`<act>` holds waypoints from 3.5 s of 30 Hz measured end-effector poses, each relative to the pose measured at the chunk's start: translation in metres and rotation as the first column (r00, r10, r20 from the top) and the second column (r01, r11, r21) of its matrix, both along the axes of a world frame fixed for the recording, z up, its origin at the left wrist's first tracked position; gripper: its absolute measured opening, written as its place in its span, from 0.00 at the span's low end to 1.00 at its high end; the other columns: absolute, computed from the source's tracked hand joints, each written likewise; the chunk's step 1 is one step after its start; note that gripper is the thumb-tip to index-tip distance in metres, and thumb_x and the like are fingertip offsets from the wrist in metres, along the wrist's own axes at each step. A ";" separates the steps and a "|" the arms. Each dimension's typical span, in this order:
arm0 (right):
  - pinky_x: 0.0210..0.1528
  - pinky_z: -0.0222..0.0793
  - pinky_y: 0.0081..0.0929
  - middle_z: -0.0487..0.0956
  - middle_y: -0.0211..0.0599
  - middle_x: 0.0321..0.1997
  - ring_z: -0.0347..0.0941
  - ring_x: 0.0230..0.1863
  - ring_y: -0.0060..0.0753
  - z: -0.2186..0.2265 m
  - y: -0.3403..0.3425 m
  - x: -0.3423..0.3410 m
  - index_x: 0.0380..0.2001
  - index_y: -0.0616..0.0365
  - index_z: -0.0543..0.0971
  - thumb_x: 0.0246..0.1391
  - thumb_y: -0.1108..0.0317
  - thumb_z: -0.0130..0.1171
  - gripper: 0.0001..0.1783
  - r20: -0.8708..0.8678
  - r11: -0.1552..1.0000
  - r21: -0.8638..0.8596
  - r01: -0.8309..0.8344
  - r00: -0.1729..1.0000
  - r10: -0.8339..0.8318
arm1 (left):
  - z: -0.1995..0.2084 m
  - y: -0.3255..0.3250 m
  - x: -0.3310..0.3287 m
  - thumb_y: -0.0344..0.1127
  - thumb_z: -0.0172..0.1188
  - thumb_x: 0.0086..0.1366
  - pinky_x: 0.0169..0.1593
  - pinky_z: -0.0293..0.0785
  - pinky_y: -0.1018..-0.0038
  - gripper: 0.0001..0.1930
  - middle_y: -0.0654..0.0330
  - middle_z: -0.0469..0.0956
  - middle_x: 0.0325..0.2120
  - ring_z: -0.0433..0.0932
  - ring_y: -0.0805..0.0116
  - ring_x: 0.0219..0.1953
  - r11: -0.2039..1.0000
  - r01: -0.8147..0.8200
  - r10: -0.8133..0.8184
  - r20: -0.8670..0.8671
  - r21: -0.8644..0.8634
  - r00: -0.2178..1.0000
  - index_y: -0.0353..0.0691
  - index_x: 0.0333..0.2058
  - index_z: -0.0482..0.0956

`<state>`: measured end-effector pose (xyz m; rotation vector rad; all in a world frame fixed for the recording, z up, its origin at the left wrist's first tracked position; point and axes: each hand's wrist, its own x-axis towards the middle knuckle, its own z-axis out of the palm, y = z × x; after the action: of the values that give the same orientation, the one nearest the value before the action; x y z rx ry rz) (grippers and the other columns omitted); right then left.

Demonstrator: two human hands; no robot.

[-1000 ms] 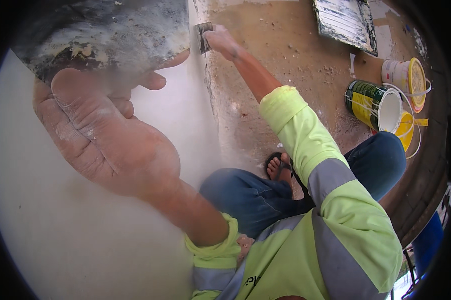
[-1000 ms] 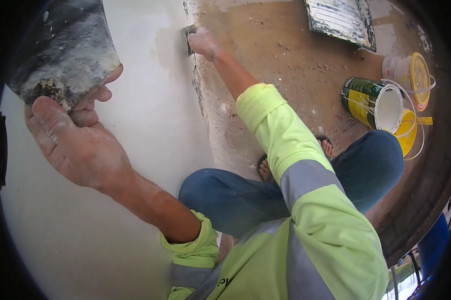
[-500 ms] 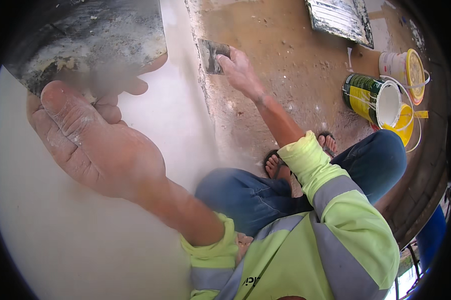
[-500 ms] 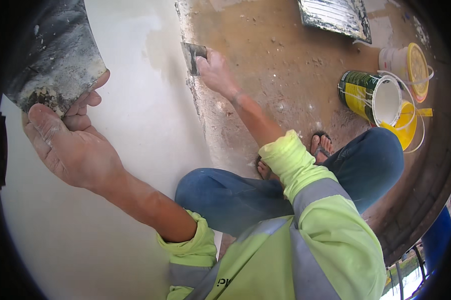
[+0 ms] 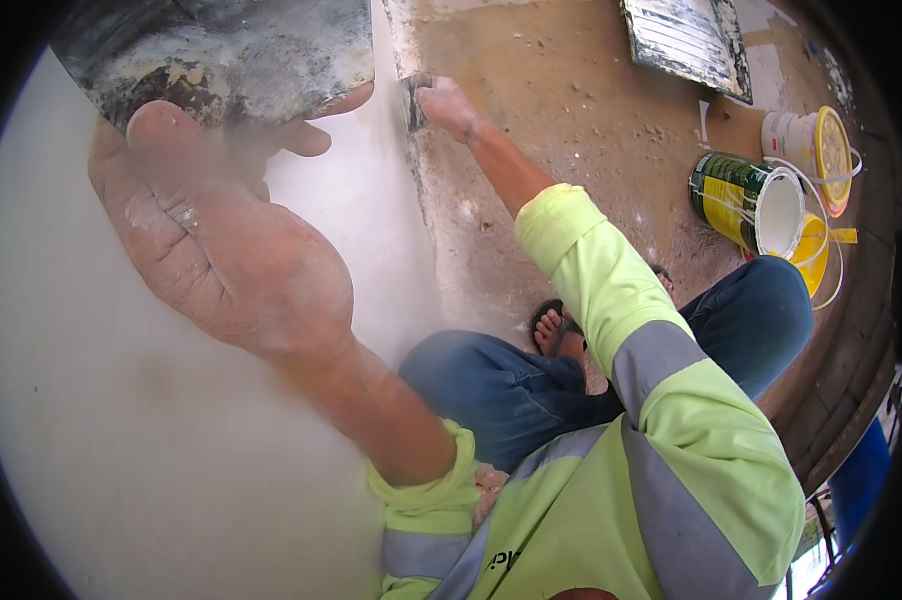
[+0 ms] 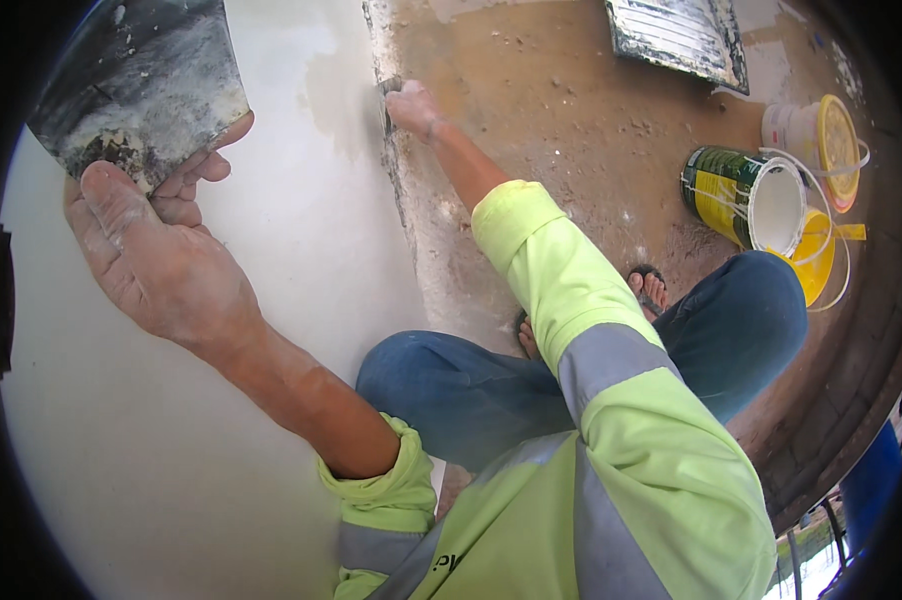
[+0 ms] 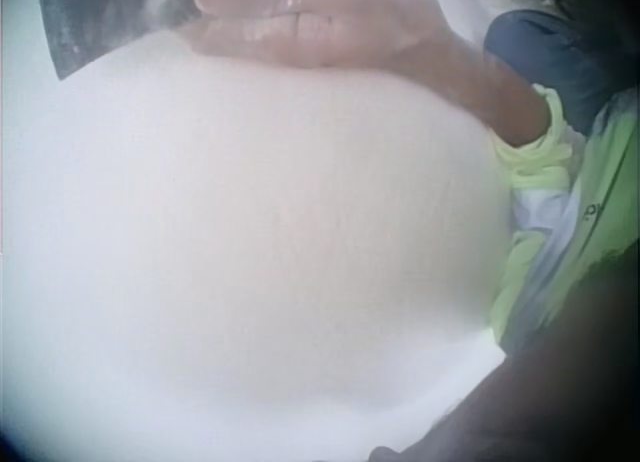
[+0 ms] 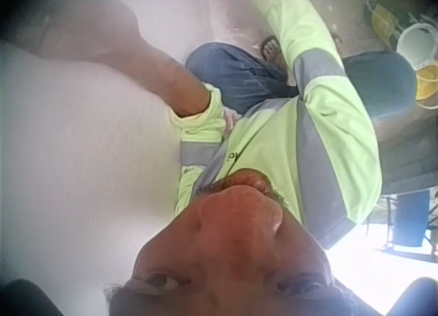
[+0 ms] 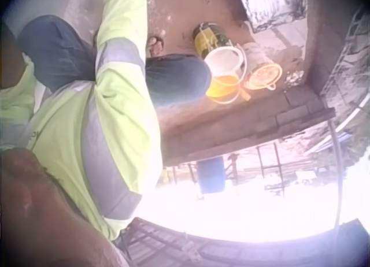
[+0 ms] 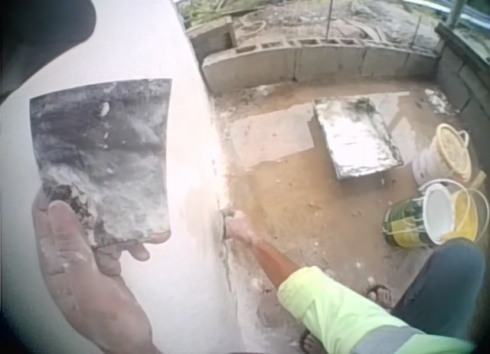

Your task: The person applies white putty to a wall using a spatula and smooths it over a seam. They use two spatulas to scrape and spread the putty, picking up more material from a metal tray on the ground.

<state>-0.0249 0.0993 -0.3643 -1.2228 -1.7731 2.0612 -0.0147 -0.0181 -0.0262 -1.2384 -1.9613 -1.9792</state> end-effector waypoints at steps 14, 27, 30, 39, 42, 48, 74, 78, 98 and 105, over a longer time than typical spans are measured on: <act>0.58 0.68 0.35 0.77 0.46 0.52 0.73 0.53 0.44 0.163 -0.085 0.117 0.53 0.61 0.75 0.58 0.80 0.42 0.21 -0.379 0.946 0.296 -0.135 0.892 0.246 | 0.023 -0.001 0.011 0.43 0.42 0.75 0.34 0.76 0.74 0.20 0.41 0.80 0.30 0.82 0.58 0.28 0.881 -0.398 0.396 -0.063 -0.257 0.916 0.27 0.46 0.64; 0.66 0.61 0.37 0.69 0.48 0.61 0.66 0.62 0.48 0.075 -0.158 0.109 0.58 0.57 0.70 0.54 0.86 0.41 0.28 -0.444 0.885 0.423 0.196 0.896 0.014 | 0.027 -0.002 0.015 0.43 0.41 0.75 0.34 0.76 0.77 0.20 0.38 0.80 0.29 0.81 0.59 0.26 0.897 -0.396 0.392 -0.063 -0.195 0.918 0.26 0.45 0.65; 0.59 0.65 0.38 0.76 0.53 0.51 0.72 0.55 0.50 0.091 -0.136 0.113 0.56 0.60 0.72 0.59 0.76 0.41 0.22 -0.274 0.973 0.194 0.123 0.959 -0.066 | 0.029 -0.020 0.005 0.42 0.41 0.75 0.34 0.77 0.76 0.19 0.38 0.80 0.30 0.81 0.58 0.26 0.929 -0.319 0.313 -0.061 -0.186 0.948 0.26 0.45 0.65; 0.43 0.71 0.38 0.81 0.52 0.36 0.77 0.41 0.43 0.096 -0.025 0.032 0.42 0.67 0.77 0.50 0.70 0.49 0.17 0.302 0.973 -0.231 0.009 0.951 0.063 | 0.018 -0.008 0.010 0.41 0.43 0.74 0.35 0.77 0.74 0.19 0.40 0.78 0.33 0.82 0.54 0.29 0.930 -0.327 0.329 -0.016 -0.166 0.944 0.25 0.46 0.64; 0.37 0.70 0.37 0.79 0.45 0.31 0.75 0.36 0.38 0.099 -0.027 0.032 0.38 0.69 0.76 0.49 0.69 0.50 0.16 0.110 0.979 -0.203 -0.029 0.993 0.052 | 0.017 -0.009 0.004 0.41 0.43 0.74 0.34 0.77 0.74 0.19 0.40 0.79 0.33 0.82 0.54 0.29 0.960 -0.236 0.234 -0.035 -0.149 0.972 0.25 0.46 0.64; 0.38 0.69 0.39 0.75 0.39 0.26 0.73 0.32 0.35 0.142 -0.047 0.048 0.36 0.69 0.75 0.53 0.70 0.48 0.13 -0.231 0.988 -0.145 -0.060 0.973 0.025 | 0.022 -0.002 0.004 0.40 0.43 0.74 0.34 0.76 0.74 0.18 0.39 0.79 0.30 0.81 0.56 0.27 0.976 -0.164 0.164 -0.010 -0.144 0.986 0.26 0.44 0.65; 0.45 0.71 0.41 0.80 0.59 0.39 0.77 0.43 0.51 0.114 -0.017 0.014 0.39 0.71 0.76 0.49 0.68 0.49 0.17 -0.145 0.997 -0.034 -0.070 0.987 0.064 | 0.013 -0.007 0.003 0.41 0.42 0.74 0.32 0.78 0.76 0.20 0.40 0.79 0.32 0.82 0.55 0.26 0.980 -0.172 0.170 -0.029 -0.100 0.985 0.24 0.47 0.63; 0.50 0.69 0.42 0.76 0.57 0.42 0.74 0.45 0.54 0.211 -0.059 0.046 0.41 0.69 0.75 0.55 0.70 0.45 0.15 -0.211 0.960 0.268 -0.087 0.966 0.147 | 0.024 -0.005 0.008 0.41 0.42 0.74 0.32 0.78 0.76 0.20 0.40 0.79 0.32 0.81 0.56 0.26 0.937 -0.288 0.291 -0.014 -0.200 0.957 0.23 0.46 0.62; 0.61 0.64 0.32 0.74 0.50 0.55 0.70 0.58 0.43 0.174 -0.109 0.114 0.58 0.58 0.71 0.56 0.84 0.42 0.27 -0.372 0.963 0.259 -0.074 0.912 0.170 | 0.028 -0.012 0.004 0.41 0.38 0.75 0.32 0.77 0.77 0.19 0.38 0.79 0.29 0.81 0.58 0.26 0.945 -0.270 0.270 -0.023 -0.186 0.963 0.25 0.44 0.64; 0.65 0.60 0.40 0.67 0.53 0.61 0.64 0.62 0.54 0.164 -0.131 0.083 0.59 0.66 0.66 0.52 0.84 0.43 0.28 -0.437 0.842 0.502 0.197 0.898 0.050 | 0.027 0.004 0.014 0.40 0.37 0.75 0.32 0.77 0.77 0.18 0.38 0.79 0.30 0.81 0.58 0.25 0.905 -0.369 0.371 -0.032 -0.214 0.928 0.25 0.45 0.64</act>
<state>0.0580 -0.0318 -0.2001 -0.5956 -1.8446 1.4689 -0.0012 -0.0141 0.0008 -0.8060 -2.2624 -1.6244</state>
